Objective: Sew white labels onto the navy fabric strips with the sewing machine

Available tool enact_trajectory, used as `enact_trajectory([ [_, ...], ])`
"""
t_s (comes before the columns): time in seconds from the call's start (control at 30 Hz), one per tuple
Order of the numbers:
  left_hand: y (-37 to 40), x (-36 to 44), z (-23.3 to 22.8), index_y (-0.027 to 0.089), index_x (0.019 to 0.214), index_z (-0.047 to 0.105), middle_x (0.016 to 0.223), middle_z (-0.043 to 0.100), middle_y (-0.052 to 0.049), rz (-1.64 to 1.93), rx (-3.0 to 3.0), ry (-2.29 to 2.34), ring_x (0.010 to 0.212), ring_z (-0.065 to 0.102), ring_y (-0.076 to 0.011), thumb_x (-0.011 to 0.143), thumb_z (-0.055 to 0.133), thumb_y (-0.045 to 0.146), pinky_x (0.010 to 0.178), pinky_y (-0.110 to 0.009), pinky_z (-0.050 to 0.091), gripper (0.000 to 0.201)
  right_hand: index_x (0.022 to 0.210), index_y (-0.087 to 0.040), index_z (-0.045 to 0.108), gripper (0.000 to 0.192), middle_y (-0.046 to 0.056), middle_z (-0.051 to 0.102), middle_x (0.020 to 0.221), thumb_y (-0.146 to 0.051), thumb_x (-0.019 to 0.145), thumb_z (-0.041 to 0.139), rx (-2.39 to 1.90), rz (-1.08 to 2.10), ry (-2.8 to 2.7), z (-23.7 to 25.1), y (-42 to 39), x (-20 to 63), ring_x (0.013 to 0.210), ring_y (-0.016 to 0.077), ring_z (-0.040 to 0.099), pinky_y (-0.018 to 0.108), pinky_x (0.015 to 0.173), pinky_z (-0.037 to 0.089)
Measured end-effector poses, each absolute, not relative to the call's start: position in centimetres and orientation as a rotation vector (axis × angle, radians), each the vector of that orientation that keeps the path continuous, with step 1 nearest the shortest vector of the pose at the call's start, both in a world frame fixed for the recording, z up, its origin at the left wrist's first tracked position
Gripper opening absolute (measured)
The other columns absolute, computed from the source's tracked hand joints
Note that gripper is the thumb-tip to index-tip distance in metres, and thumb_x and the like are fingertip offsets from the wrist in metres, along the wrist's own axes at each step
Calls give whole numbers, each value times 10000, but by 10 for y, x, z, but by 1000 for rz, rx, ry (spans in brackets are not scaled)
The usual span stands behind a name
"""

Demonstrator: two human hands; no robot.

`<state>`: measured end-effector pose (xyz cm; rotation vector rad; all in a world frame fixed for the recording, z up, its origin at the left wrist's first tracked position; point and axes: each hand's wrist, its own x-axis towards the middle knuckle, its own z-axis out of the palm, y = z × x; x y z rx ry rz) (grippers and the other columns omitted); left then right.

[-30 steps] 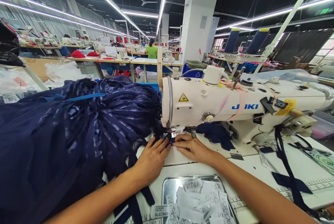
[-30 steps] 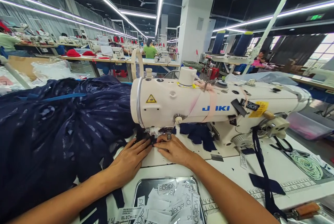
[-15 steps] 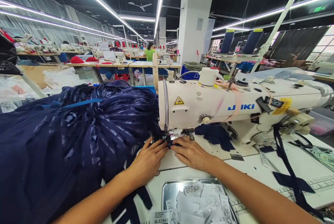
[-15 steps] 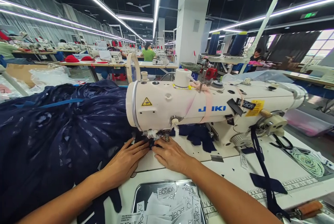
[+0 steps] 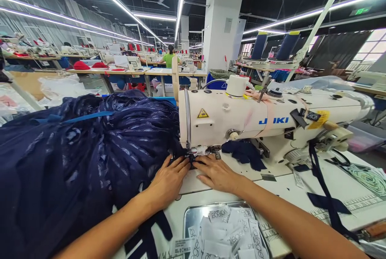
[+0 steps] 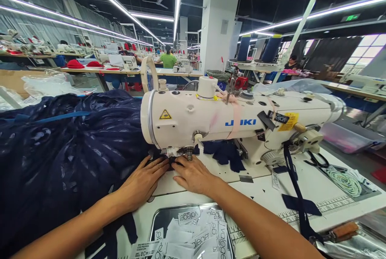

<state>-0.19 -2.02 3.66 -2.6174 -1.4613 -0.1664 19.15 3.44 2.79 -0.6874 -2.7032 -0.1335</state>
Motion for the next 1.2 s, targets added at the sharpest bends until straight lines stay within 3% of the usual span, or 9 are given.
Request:
enact_trajectory([
  [0.23,-10,-1,40,145,1130,513,1176,558,-76,-253,-2549,-1426,1119,454,-207,763,402,53,996,-434,268,395,1130,-108,548,346,118,572,1140,-274,836,472,-846,52,-2676,24,44,191,1031,232,518,358,881,420],
  [0.37,-13,10,46,111,909,615,909,623,-107,-137,-2339,-1537,889,538,-245,787,424,114,785,-404,401,227,1126,-108,539,333,136,606,1052,-273,865,413,-1031,-33,-2659,23,47,188,965,240,545,370,834,431],
  [0.47,-17,16,48,100,834,627,773,604,-113,-55,-2191,-1622,753,543,-253,782,439,133,666,-395,401,198,1113,-95,531,365,173,592,1040,-337,860,427,-1034,-175,-2689,28,43,186,1003,267,518,393,834,408],
  [0.6,-12,12,46,133,938,622,847,617,-119,-142,-2138,-1621,841,536,-266,756,483,148,784,-437,373,230,1024,-75,558,361,190,587,1007,-365,831,466,-949,-284,-2797,42,32,190,1020,294,493,425,870,363],
  [0.73,3,3,41,186,1003,606,923,635,-105,-172,-2242,-1485,1016,483,-272,749,507,188,945,-478,274,272,927,-84,569,195,147,578,973,-194,777,507,-779,-250,-2887,50,23,201,940,237,522,356,859,384],
  [0.9,10,-1,41,197,982,613,932,632,-104,-135,-2277,-1477,994,501,-254,764,492,222,962,-486,268,251,827,-96,567,157,118,572,901,-20,726,475,-664,-266,-2892,41,25,206,874,194,531,288,780,431],
  [1.2,9,-1,43,188,1032,593,925,634,-110,-97,-2290,-1477,988,503,-262,775,464,215,964,-495,251,289,742,-123,545,194,59,545,742,35,742,431,-627,-350,-2871,32,26,200,692,171,515,264,612,433],
])
